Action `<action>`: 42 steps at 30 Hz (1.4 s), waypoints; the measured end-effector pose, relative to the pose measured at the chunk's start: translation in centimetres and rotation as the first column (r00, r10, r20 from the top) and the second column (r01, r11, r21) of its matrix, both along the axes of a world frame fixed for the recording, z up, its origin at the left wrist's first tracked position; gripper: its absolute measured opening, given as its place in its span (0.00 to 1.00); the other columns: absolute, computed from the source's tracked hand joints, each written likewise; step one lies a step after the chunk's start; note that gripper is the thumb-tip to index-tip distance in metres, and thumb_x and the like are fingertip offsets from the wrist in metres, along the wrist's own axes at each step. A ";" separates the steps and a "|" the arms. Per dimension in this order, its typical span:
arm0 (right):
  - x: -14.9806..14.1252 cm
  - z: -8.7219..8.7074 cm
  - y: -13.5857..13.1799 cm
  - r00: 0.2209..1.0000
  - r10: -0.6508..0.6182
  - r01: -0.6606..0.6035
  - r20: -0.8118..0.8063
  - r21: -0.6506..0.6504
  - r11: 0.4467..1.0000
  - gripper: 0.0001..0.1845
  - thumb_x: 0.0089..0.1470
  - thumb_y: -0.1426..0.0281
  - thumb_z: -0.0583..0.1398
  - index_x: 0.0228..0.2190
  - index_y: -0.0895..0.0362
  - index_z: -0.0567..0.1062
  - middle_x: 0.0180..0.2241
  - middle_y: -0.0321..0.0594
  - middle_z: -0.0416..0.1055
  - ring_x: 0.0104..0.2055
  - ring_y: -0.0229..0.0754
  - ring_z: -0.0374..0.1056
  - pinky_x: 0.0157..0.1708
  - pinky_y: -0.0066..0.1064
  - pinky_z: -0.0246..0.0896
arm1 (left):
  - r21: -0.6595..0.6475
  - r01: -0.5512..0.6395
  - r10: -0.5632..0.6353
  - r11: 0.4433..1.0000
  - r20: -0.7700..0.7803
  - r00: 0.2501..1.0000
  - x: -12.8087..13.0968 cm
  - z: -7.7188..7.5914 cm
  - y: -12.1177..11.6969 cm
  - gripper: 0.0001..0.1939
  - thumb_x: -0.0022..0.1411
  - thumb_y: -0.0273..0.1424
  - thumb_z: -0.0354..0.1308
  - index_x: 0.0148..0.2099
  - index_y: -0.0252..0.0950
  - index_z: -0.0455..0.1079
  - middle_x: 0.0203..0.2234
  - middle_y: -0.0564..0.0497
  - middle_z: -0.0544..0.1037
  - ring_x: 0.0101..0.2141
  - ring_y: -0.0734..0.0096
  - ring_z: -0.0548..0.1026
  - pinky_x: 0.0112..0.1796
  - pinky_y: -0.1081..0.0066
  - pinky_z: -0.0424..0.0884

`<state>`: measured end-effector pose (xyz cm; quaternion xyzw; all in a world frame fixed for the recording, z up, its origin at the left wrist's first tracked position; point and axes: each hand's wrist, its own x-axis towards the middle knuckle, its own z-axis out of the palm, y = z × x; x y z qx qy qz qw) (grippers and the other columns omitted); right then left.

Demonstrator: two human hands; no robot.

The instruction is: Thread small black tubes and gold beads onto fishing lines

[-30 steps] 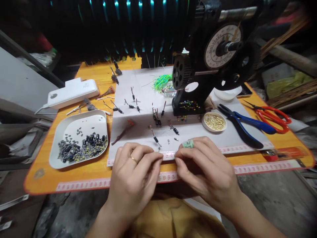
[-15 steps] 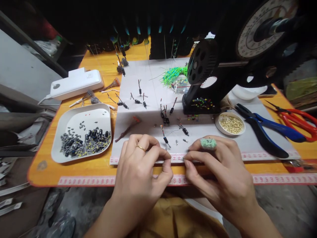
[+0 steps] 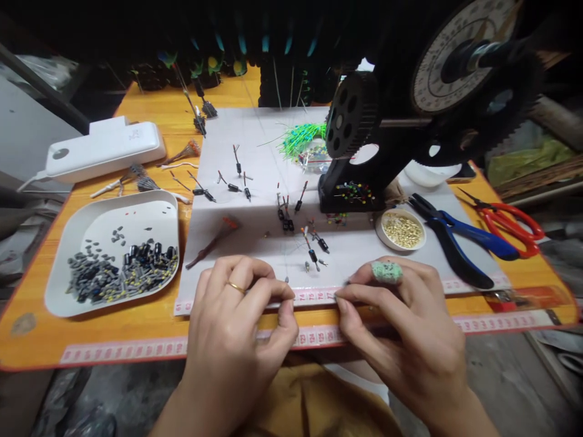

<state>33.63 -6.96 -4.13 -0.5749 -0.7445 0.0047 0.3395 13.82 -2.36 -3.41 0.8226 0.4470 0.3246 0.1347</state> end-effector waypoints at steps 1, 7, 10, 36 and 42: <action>0.1 0.0 0.0 1.000 -0.005 0.005 -0.002 -0.005 1.000 0.08 0.56 0.81 0.63 0.35 0.58 0.75 0.34 0.46 0.69 0.42 0.50 0.62 0.41 0.42 0.59 | 0.004 0.000 0.000 1.000 -0.001 1.000 0.0 0.0 0.0 0.07 0.56 0.18 0.61 0.33 0.35 0.72 0.30 0.48 0.74 0.36 0.60 0.68 0.37 0.59 0.63; 0.1 0.1 0.0 1.000 -0.013 0.013 -0.004 0.003 1.000 0.09 0.55 0.81 0.63 0.36 0.57 0.75 0.33 0.45 0.69 0.41 0.49 0.63 0.40 0.41 0.60 | 0.005 -0.001 0.001 1.000 -0.016 1.000 -0.1 0.0 0.0 0.07 0.57 0.18 0.61 0.33 0.36 0.72 0.31 0.48 0.74 0.36 0.60 0.68 0.38 0.59 0.63; 0.0 0.0 0.0 1.000 -0.017 0.017 -0.002 0.003 1.000 0.09 0.55 0.81 0.63 0.36 0.56 0.75 0.32 0.44 0.68 0.41 0.49 0.63 0.39 0.40 0.60 | -0.003 -0.003 0.003 1.000 -0.023 1.000 -0.1 0.1 0.0 0.07 0.57 0.19 0.61 0.33 0.36 0.72 0.31 0.48 0.73 0.36 0.60 0.68 0.38 0.59 0.64; -1.9 0.7 -1.9 0.728 0.015 -0.166 -0.685 -0.155 0.974 0.07 0.62 0.77 0.59 0.37 0.53 0.72 0.36 0.39 0.74 0.30 0.35 0.71 0.28 0.26 0.68 | 0.048 0.094 -0.102 0.994 0.239 0.966 -0.4 0.0 -2.5 0.14 0.55 0.14 0.60 0.39 0.37 0.69 0.32 0.50 0.74 0.35 0.68 0.71 0.37 0.68 0.70; -4.0 1.2 -3.4 -0.093 -0.173 -0.689 -0.981 -0.062 0.723 0.05 0.66 0.69 0.59 0.36 0.55 0.68 0.28 0.34 0.76 0.25 0.33 0.75 0.28 0.25 0.73 | -0.399 0.303 -0.044 0.866 0.541 0.840 -0.5 -0.3 -4.8 0.09 0.67 0.24 0.55 0.45 0.41 0.73 0.37 0.46 0.79 0.38 0.66 0.79 0.36 0.70 0.76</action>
